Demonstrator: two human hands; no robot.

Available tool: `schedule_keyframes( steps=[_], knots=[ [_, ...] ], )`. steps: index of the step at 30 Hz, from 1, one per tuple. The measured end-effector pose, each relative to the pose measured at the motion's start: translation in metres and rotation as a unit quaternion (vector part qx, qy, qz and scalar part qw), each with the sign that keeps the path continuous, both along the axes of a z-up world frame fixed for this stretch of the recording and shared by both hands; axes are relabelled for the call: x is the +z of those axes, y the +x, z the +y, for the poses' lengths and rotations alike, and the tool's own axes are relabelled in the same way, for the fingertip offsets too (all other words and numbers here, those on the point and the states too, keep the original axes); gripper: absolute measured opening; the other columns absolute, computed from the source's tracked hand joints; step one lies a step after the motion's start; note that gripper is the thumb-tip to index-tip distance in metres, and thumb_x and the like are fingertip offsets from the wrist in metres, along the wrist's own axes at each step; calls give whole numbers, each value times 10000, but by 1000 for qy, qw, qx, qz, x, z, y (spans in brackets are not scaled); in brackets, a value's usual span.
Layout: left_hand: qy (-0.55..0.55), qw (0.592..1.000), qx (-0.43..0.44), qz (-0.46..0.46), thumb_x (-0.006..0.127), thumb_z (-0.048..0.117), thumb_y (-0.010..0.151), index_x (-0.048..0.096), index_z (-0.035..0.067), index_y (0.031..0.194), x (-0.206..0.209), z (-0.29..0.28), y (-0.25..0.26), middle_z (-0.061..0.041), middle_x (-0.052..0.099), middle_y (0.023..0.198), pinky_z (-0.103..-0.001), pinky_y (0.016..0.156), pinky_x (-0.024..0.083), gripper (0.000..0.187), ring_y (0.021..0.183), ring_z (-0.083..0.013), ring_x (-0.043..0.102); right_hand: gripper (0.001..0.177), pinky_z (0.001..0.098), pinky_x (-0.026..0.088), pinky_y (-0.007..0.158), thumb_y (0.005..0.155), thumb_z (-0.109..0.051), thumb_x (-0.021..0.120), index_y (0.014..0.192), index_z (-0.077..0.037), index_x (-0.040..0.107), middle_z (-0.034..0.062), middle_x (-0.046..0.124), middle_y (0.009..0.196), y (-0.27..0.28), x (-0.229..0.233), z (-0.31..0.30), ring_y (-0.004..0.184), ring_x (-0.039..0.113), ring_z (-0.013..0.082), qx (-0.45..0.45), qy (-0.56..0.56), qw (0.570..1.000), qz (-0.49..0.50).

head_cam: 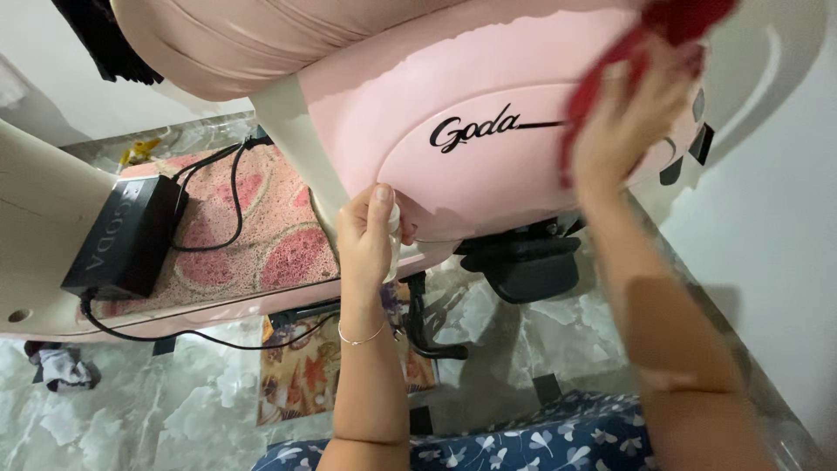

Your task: The person cleans a pink scooter by spraying a cleaning solution from a small white bottle and wiping the body panels with a red cloth. They work on the side, front, and lower sections of the scooter, moving around it to reach different areas.

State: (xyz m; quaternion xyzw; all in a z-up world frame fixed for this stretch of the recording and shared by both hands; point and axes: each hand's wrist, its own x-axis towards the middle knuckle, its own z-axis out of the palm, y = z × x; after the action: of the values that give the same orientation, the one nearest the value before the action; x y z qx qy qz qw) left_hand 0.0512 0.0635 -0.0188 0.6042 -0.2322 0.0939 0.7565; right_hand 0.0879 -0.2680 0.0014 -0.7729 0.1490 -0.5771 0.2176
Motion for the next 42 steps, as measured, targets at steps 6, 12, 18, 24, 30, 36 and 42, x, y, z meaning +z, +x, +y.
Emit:
schedule_keyframes(
  steps=[6,12,18,24,30,36,42],
  knots=[
    [-67,998,16,16,534,432,1074,581,24,805,0,4,6,-65,566,641,-291,505,477,492,538,-138,555,680,689,197,1177,1046,-523,586,1581,-133,430,277,406,1497,-20,48,186,1412,328,508,76,-323,941,70],
    [-40,998,57,-4,493,471,1076,606,5,782,3,24,11,-90,620,643,-279,498,480,563,538,-148,605,451,595,307,1223,1020,-478,683,1403,-240,672,138,544,1480,-21,56,108,1460,434,358,175,-400,898,47],
    [2,999,47,-24,460,433,1076,613,35,735,8,22,10,-52,617,585,-266,420,467,547,463,-133,594,470,640,295,1227,1138,-339,549,1527,-77,526,248,478,1575,-20,15,-48,1492,420,459,141,-239,960,24],
    [-11,999,32,-13,535,294,1075,605,8,1199,19,-2,-17,13,548,625,-261,474,473,319,518,-92,541,391,598,298,1345,1272,-339,558,1561,-105,437,180,430,1677,-2,-1,-71,1576,438,398,192,36,978,-68],
    [-46,998,42,-26,569,223,1056,289,70,1624,32,-3,-25,33,503,636,-257,503,460,652,536,-74,485,572,639,212,1264,1121,-408,565,1597,-116,439,230,360,1568,-21,0,90,1476,322,437,85,-174,981,14],
    [-52,993,105,13,574,271,1058,423,16,1556,30,41,-13,-19,588,684,-278,497,484,579,539,-121,584,505,622,223,1206,968,-367,665,1414,-130,673,84,521,1495,-16,9,233,1437,430,366,174,-499,847,51],
    [-15,988,150,16,483,383,1076,542,-36,1460,31,82,-8,-36,609,629,-261,488,486,572,524,-122,607,313,584,337,1077,1088,-426,711,1299,-197,729,76,532,1511,-24,12,133,1333,497,315,195,-354,914,29]
  ],
)
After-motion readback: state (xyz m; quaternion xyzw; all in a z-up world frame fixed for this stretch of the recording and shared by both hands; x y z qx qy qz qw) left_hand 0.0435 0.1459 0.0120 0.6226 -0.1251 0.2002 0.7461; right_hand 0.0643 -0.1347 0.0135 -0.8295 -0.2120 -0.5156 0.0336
